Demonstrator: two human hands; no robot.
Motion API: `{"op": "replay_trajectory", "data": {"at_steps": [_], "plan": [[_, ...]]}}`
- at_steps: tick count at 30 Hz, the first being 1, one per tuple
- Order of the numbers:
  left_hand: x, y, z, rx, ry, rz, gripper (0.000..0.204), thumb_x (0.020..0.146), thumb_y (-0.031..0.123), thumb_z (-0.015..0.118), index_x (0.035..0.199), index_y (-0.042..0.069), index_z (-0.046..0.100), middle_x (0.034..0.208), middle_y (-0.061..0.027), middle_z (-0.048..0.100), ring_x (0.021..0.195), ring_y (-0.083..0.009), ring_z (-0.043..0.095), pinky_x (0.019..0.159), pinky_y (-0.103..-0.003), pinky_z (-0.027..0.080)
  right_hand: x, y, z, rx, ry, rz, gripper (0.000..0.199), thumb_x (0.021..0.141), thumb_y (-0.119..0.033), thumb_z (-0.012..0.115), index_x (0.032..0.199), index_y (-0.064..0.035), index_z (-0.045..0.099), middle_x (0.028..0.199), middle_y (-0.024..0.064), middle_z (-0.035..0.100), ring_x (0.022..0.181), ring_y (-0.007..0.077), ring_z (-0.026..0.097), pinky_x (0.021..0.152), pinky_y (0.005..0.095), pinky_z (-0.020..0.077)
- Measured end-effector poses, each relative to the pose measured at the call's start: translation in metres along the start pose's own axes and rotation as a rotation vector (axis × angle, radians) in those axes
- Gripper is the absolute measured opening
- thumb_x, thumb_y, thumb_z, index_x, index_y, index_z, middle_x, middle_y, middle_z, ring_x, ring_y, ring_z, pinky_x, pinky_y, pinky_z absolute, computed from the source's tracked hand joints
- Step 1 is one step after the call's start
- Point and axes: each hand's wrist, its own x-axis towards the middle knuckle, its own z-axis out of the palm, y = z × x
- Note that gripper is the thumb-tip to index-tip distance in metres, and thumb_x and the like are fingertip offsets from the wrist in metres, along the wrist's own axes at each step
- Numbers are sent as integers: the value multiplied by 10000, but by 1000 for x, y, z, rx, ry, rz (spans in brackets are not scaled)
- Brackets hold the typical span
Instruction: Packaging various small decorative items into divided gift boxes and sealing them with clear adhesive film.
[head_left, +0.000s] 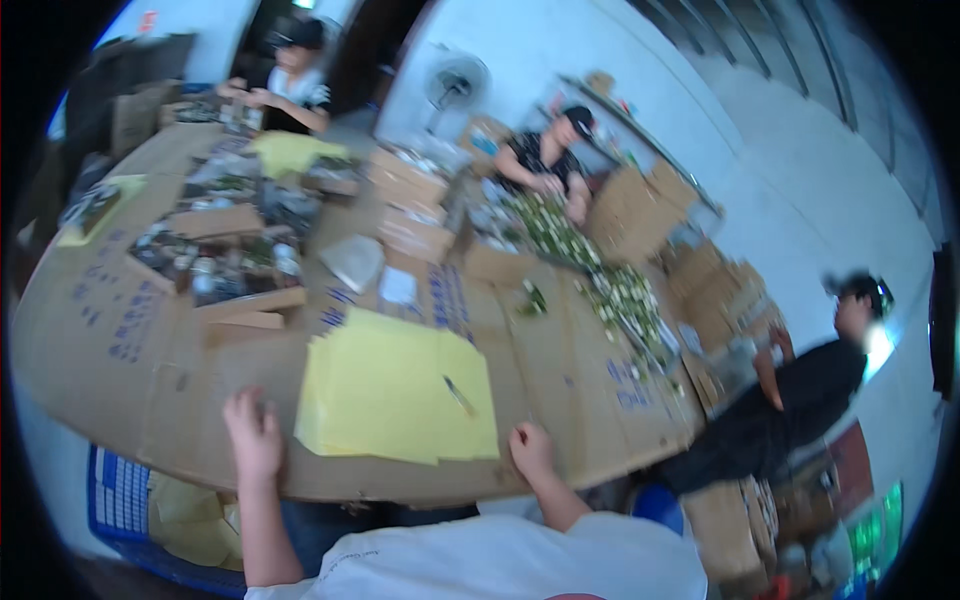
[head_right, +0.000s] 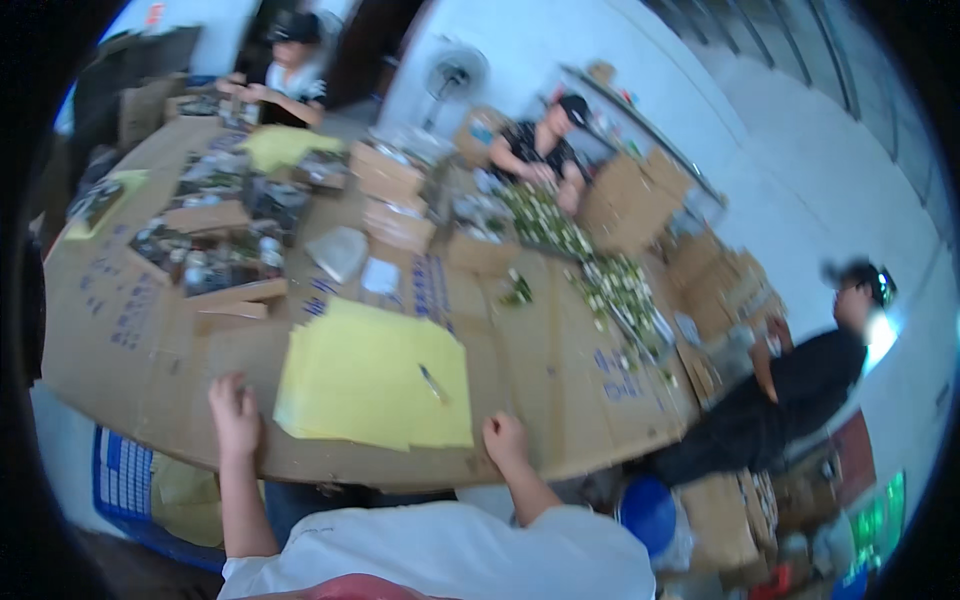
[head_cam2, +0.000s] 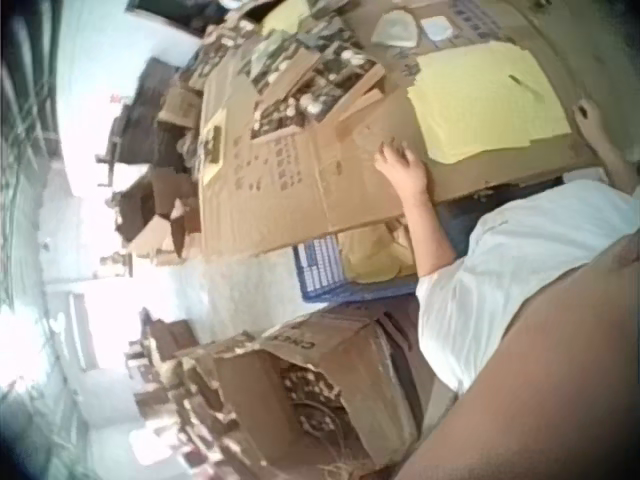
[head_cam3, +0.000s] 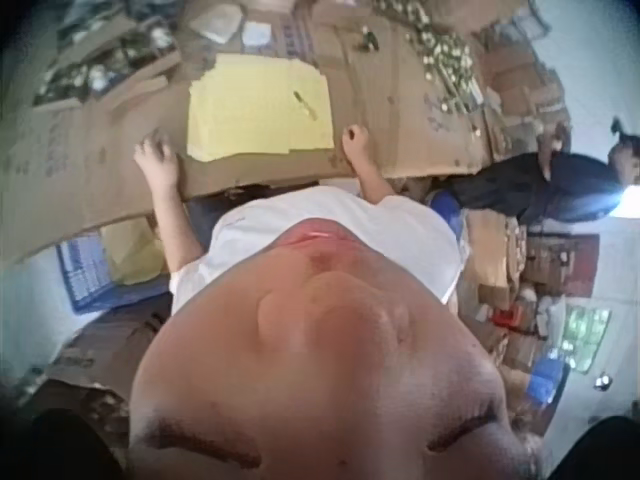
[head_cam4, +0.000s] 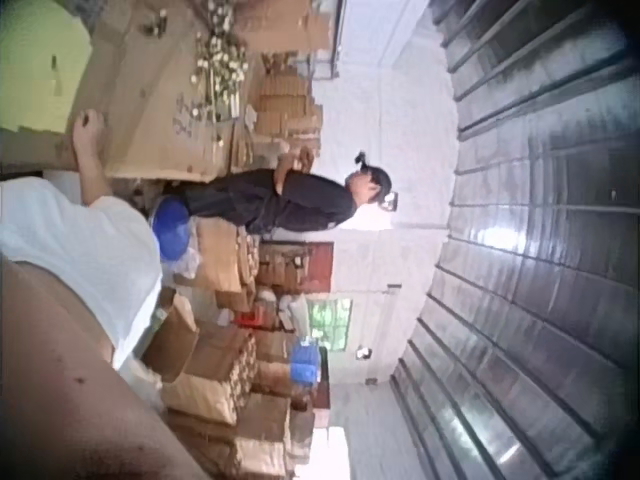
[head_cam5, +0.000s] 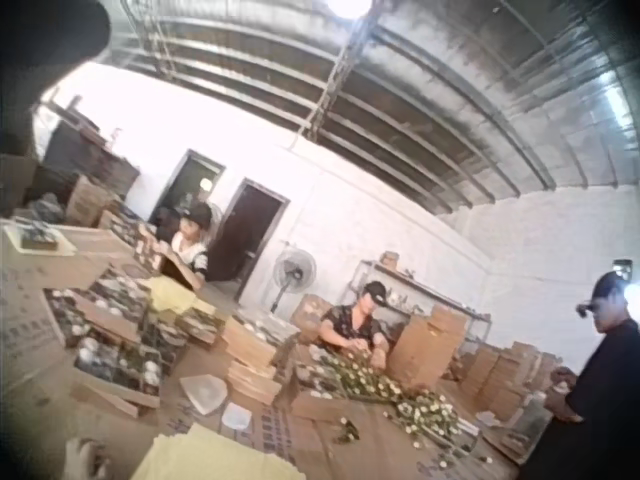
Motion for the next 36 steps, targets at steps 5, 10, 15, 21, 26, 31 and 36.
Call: {"op": "replay_trajectory", "data": {"at_steps": [5, 10, 15, 21, 26, 31, 36], "plan": [[0, 4, 3, -49, 8, 29, 228, 774, 73, 611, 996, 32, 580, 1004, -188, 544, 974, -375, 498, 864, -438, 424, 18, 10, 12, 85, 130, -51, 152, 802, -170, 620, 763, -23, 613, 744, 176, 598, 717, 355, 586, 651, 434, 475], [-15, 2, 1, -18, -24, -44, 173, 766, 110, 625, 922, 35, 625, 971, -179, 591, 964, -368, 533, 853, -425, 452, 71, -4, 25, 161, 154, -140, 159, 811, -171, 631, 766, -22, 598, 759, 155, 597, 729, 333, 582, 653, 423, 472], [-4, 22, 5, 94, -139, 49, 123, 763, 130, 601, 852, 60, 649, 879, -150, 622, 896, -355, 563, 812, -442, 463, 141, -20, 28, 308, 205, -185, 126, 814, -150, 632, 778, -35, 594, 769, 140, 588, 746, 317, 580, 657, 409, 464], [2, 11, 11, 244, -295, 139, 103, 780, 129, 593, 838, 76, 658, 858, -135, 620, 872, -354, 558, 794, -433, 460, 233, -46, 54, 114, 355, -186, 266, 782, -136, 636, 1040, -78, 605, 1140, 177, 554, 1019, 344, 555, 862, 422, 462], [10, 21, 14, 266, -242, 155, 58, 782, 60, 576, 789, 24, 622, 821, -150, 607, 831, -363, 552, 764, -438, 451, 311, -58, 52, -449, 287, -253, 574, 822, -155, 572, 1369, -131, 403, 1458, 116, 317, 1372, 316, 249, 1064, 594, 219], [9, 20, 16, 264, -167, 103, 52, 781, 32, 569, 780, 12, 617, 794, -147, 601, 801, -355, 551, 746, -427, 450, 369, -43, 73, -657, 89, -344, 561, 877, -143, 487, 1417, -169, 338, 1476, 66, 318, 1401, 250, 220, 1098, 611, 139], [6, 24, 16, 289, -160, 102, 40, 773, 26, 575, 760, 3, 605, 781, -147, 597, 779, -345, 549, 723, -421, 451, 393, -35, 97, -556, 106, -408, 488, 896, -152, 457, 1378, -150, 377, 1373, 83, 431, 1307, 243, 372, 1056, 530, 288]]}}
